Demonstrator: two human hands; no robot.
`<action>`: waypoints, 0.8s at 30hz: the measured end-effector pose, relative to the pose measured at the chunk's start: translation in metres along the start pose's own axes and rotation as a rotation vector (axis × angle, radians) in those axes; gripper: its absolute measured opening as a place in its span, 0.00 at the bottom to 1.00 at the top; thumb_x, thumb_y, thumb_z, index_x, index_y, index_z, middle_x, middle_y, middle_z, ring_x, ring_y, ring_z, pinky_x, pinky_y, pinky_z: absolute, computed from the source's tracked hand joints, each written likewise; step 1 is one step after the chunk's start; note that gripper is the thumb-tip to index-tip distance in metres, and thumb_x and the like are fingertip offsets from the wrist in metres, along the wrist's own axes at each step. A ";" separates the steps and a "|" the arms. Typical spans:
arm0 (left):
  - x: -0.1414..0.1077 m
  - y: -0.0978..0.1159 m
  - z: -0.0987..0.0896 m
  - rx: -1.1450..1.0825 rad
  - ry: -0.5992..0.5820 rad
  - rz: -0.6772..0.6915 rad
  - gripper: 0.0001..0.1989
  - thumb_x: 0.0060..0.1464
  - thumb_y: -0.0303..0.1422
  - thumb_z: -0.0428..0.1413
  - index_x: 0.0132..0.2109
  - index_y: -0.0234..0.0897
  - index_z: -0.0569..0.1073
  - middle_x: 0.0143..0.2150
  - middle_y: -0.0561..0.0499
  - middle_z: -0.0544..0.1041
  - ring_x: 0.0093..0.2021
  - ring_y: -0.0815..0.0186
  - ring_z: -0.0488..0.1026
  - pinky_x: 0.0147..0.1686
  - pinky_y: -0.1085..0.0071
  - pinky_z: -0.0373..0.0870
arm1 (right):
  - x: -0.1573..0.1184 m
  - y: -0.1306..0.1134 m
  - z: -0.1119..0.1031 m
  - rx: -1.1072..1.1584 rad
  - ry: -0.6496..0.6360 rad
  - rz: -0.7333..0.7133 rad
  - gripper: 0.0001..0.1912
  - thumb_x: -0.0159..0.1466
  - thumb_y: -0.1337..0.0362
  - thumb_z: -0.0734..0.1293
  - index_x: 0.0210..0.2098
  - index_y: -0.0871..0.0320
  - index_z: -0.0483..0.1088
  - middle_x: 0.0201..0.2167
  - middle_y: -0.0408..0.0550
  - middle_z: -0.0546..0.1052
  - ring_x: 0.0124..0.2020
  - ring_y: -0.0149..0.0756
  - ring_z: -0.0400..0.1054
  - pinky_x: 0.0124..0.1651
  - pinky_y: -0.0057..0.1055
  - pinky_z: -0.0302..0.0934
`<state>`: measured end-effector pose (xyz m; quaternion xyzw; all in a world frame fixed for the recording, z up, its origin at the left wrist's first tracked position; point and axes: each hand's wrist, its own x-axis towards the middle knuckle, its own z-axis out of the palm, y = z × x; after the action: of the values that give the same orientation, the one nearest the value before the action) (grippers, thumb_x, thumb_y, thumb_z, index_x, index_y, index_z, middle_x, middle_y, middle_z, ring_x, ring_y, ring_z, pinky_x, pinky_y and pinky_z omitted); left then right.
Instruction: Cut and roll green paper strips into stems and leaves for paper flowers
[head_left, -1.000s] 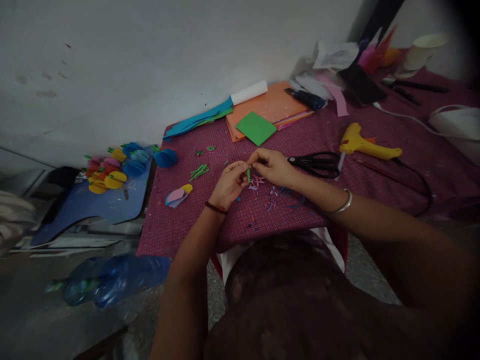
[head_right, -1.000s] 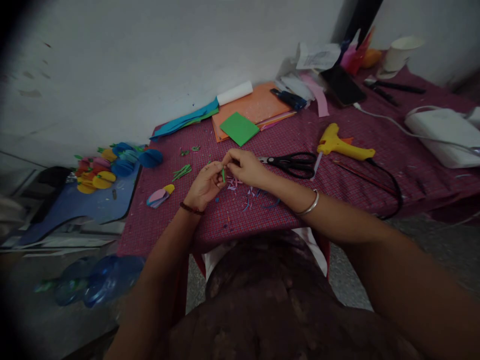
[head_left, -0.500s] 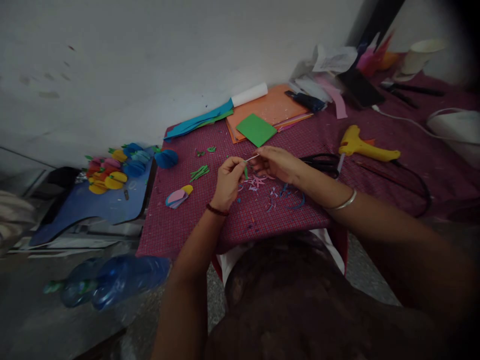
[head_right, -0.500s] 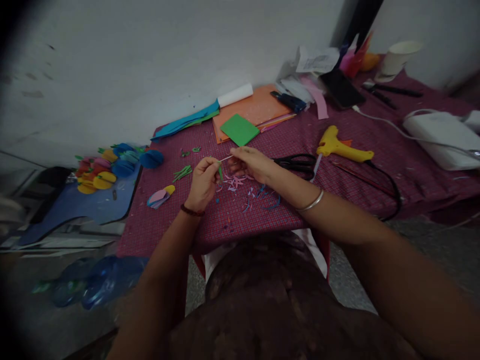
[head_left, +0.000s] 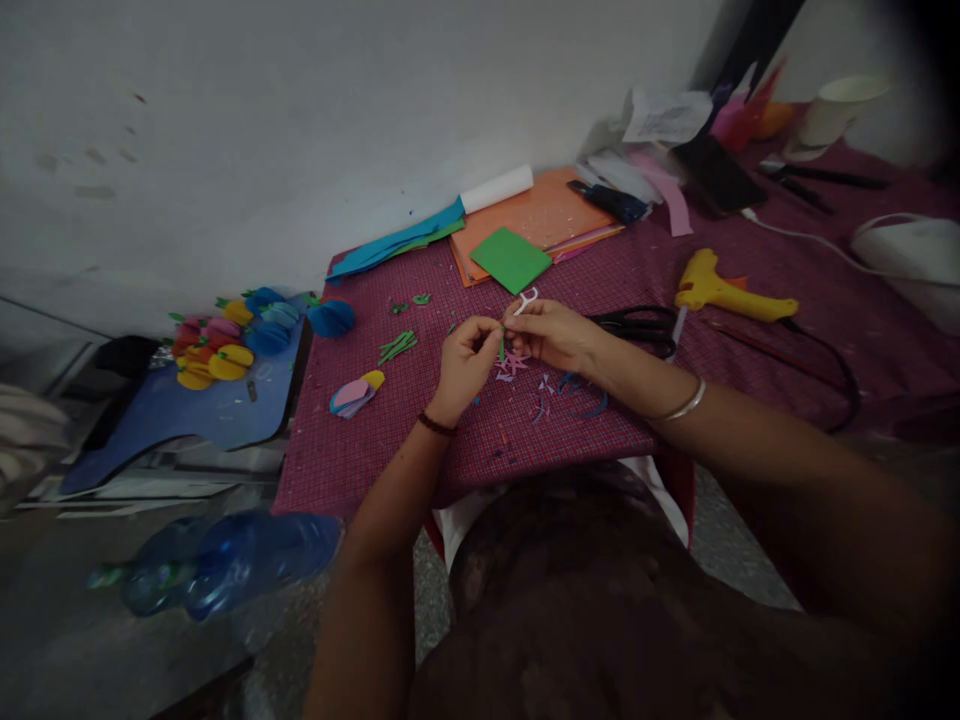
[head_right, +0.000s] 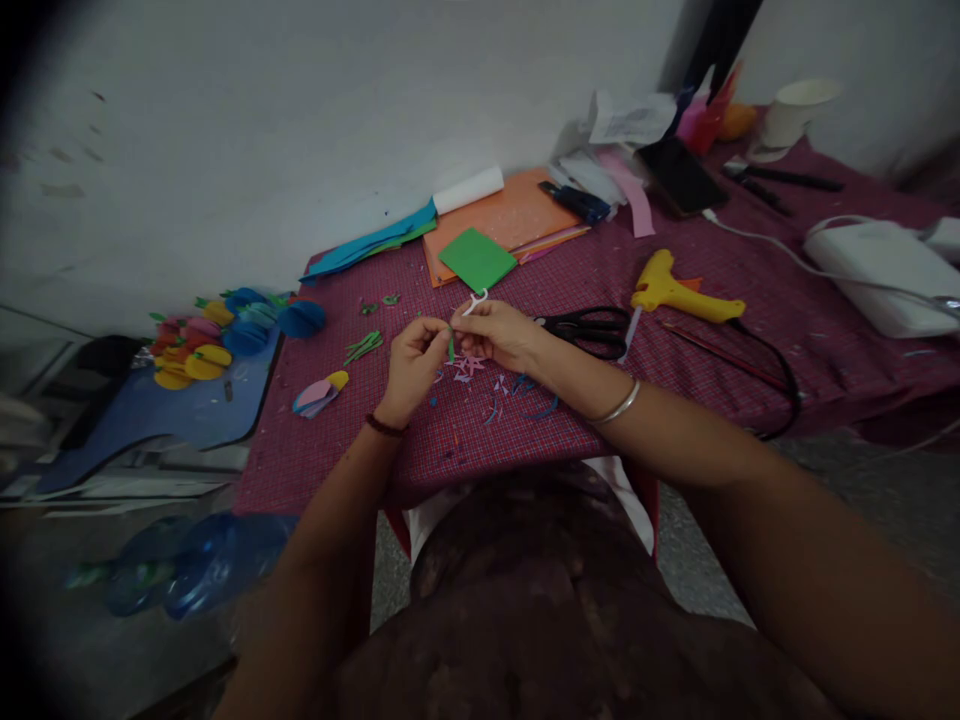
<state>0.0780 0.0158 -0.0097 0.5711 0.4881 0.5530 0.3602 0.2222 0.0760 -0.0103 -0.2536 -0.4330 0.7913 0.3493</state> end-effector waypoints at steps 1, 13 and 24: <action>0.000 0.000 0.000 -0.001 -0.004 -0.002 0.04 0.52 0.30 0.58 0.30 0.37 0.72 0.25 0.55 0.69 0.26 0.74 0.63 0.28 0.76 0.59 | 0.000 0.000 0.000 -0.057 0.009 -0.025 0.14 0.49 0.64 0.76 0.27 0.60 0.68 0.18 0.38 0.70 0.18 0.23 0.62 0.22 0.22 0.58; 0.000 -0.005 0.001 -0.213 -0.032 -0.290 0.06 0.50 0.30 0.55 0.27 0.36 0.67 0.17 0.59 0.62 0.17 0.77 0.56 0.18 0.78 0.51 | 0.000 -0.002 -0.005 -1.096 0.036 -0.619 0.02 0.57 0.69 0.64 0.29 0.60 0.69 0.27 0.46 0.72 0.30 0.33 0.65 0.34 0.29 0.57; 0.003 -0.009 -0.003 -0.344 -0.058 -0.422 0.08 0.46 0.31 0.59 0.26 0.35 0.66 0.18 0.59 0.64 0.16 0.78 0.58 0.16 0.79 0.50 | -0.005 -0.004 -0.008 -1.463 -0.083 -0.797 0.08 0.64 0.68 0.60 0.34 0.58 0.72 0.33 0.49 0.73 0.36 0.37 0.65 0.40 0.32 0.54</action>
<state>0.0735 0.0209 -0.0169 0.4028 0.4849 0.5239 0.5728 0.2328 0.0778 -0.0100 -0.2150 -0.9076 0.1363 0.3338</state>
